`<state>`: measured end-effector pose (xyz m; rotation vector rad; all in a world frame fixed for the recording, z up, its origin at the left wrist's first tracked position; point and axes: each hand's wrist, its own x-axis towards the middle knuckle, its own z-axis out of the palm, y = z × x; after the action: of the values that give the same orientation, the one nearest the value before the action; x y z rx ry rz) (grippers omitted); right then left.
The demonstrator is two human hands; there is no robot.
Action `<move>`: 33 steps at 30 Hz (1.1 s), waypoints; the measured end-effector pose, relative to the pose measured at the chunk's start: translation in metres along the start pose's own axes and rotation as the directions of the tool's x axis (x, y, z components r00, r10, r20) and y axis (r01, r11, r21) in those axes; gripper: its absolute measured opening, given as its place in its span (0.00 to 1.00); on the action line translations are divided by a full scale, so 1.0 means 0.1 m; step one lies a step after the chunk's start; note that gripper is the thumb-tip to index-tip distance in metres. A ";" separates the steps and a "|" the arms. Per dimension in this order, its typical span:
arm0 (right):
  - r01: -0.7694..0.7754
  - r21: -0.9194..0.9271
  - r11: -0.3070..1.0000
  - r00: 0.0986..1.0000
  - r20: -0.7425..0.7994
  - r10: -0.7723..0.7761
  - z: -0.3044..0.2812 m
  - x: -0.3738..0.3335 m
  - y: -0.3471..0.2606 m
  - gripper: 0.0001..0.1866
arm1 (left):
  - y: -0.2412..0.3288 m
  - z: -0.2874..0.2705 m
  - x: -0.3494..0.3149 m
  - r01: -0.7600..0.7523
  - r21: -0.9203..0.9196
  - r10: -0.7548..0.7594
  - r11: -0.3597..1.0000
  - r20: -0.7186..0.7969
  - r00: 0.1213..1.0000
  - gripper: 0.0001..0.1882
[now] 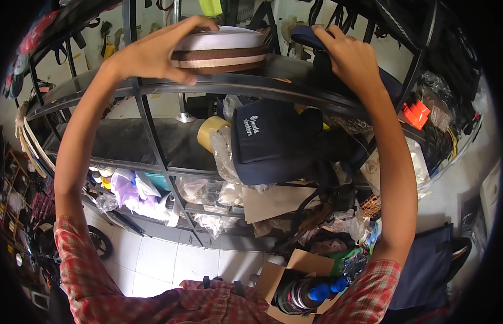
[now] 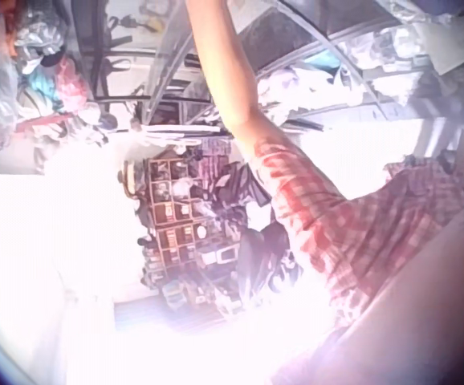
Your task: The person picks up circular spools of ribbon from a box on a chair and stacks them onto a metal shelf. They handle spools of various colors including black, brown, white, navy, and red.
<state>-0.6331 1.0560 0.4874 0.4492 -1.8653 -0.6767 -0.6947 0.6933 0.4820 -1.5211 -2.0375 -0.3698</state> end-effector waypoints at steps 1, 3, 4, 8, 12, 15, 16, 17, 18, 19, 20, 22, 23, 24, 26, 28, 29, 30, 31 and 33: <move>-0.001 -0.003 1.000 1.000 0.010 0.001 -0.01 0.00 0.00 0.25 | -0.04 -0.01 -0.06 -0.001 0.002 0.001 1.000 0.002 1.000 0.42; 0.002 -0.006 1.000 1.000 0.004 -0.002 -0.02 0.00 0.02 0.26 | -0.10 0.00 -0.15 -0.059 0.486 0.048 0.872 0.036 0.998 0.55; 0.011 -0.009 1.000 1.000 0.004 -0.011 -0.02 0.00 0.01 0.26 | -0.12 -0.02 -0.14 -0.056 0.485 0.043 0.872 0.037 0.998 0.55; 0.006 0.025 1.000 1.000 0.004 -0.006 -0.02 -0.01 0.02 0.27 | -0.06 -0.07 -0.06 -0.061 0.382 0.024 0.922 0.102 0.995 0.57; -0.007 0.003 1.000 0.999 0.031 0.007 -0.03 -0.01 -0.02 0.27 | -0.03 0.02 -0.03 -0.233 0.608 0.182 0.759 0.145 0.972 0.42; 0.006 -0.007 1.000 0.999 0.033 -0.005 -0.04 0.00 -0.02 0.28 | -0.08 -0.02 -0.03 -0.295 0.642 0.204 0.708 0.214 0.955 0.37; 0.020 -0.012 1.000 0.999 0.029 -0.020 -0.04 -0.01 -0.02 0.29 | -0.11 -0.03 -0.04 -0.329 0.637 0.282 0.697 0.179 0.943 0.33; 0.016 -0.015 1.000 0.999 0.031 -0.015 -0.05 -0.02 0.00 0.29 | -0.14 -0.02 -0.04 -0.363 0.634 0.358 0.683 0.144 0.923 0.30; 0.030 -0.023 0.999 0.999 0.023 -0.029 -0.06 -0.02 0.02 0.30 | -0.17 0.00 -0.03 -0.368 0.632 0.363 0.681 0.145 0.920 0.30; 0.045 -0.030 0.999 0.999 0.014 -0.044 -0.07 -0.02 0.03 0.30 | -0.21 0.04 -0.02 -0.315 0.711 0.404 0.629 0.047 0.913 0.28; 0.041 -0.033 0.999 0.999 0.016 -0.040 -0.09 -0.02 0.03 0.30 | -0.25 0.07 0.00 -0.249 0.779 0.451 0.575 -0.048 0.891 0.26; 0.077 -0.041 0.996 0.997 -0.021 -0.078 -0.15 -0.02 0.01 0.31 | -0.31 0.09 0.05 -0.213 0.776 0.428 0.594 -0.081 0.900 0.26; 0.082 -0.048 0.996 0.996 -0.021 -0.083 -0.19 -0.02 0.00 0.31 | -0.33 0.08 0.07 -0.212 0.802 0.455 0.558 -0.082 0.887 0.27; 0.094 -0.027 0.995 0.995 -0.035 -0.095 -0.23 -0.02 -0.01 0.31 | -0.34 0.08 0.10 -0.209 0.828 0.481 0.521 -0.082 0.873 0.27; 0.105 -0.007 0.994 0.994 -0.034 -0.105 -0.27 -0.09 -0.02 0.32 | -0.30 0.17 0.17 -0.238 0.817 0.545 0.525 -0.109 0.831 0.25; 0.081 0.002 0.997 0.996 -0.031 -0.080 -0.31 -0.13 -0.02 0.32 | -0.26 0.25 0.20 -0.307 0.797 0.536 0.520 -0.026 0.844 0.23; 0.079 0.001 0.997 0.997 -0.025 -0.079 -0.32 -0.13 -0.03 0.32 | -0.25 0.27 0.20 -0.310 0.794 0.538 0.524 -0.027 0.842 0.23; 0.095 0.003 0.995 0.995 -0.029 -0.095 -0.32 -0.13 -0.04 0.31 | -0.24 0.29 0.18 -0.231 0.808 0.452 0.542 -0.048 0.891 0.28; 0.109 0.002 0.994 0.993 -0.036 -0.109 -0.34 -0.12 -0.04 0.31 | -0.23 0.29 0.18 -0.152 0.823 0.365 0.548 -0.071 0.928 0.34; 0.116 -0.011 0.993 0.992 -0.043 -0.117 -0.31 -0.15 0.00 0.31 | -0.22 0.29 0.17 -0.038 0.808 0.214 0.588 -0.110 0.971 0.49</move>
<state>-0.5987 1.0571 0.4853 0.5670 -1.8048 -0.7466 -0.7265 0.7152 0.4712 -0.9712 -1.5546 0.4258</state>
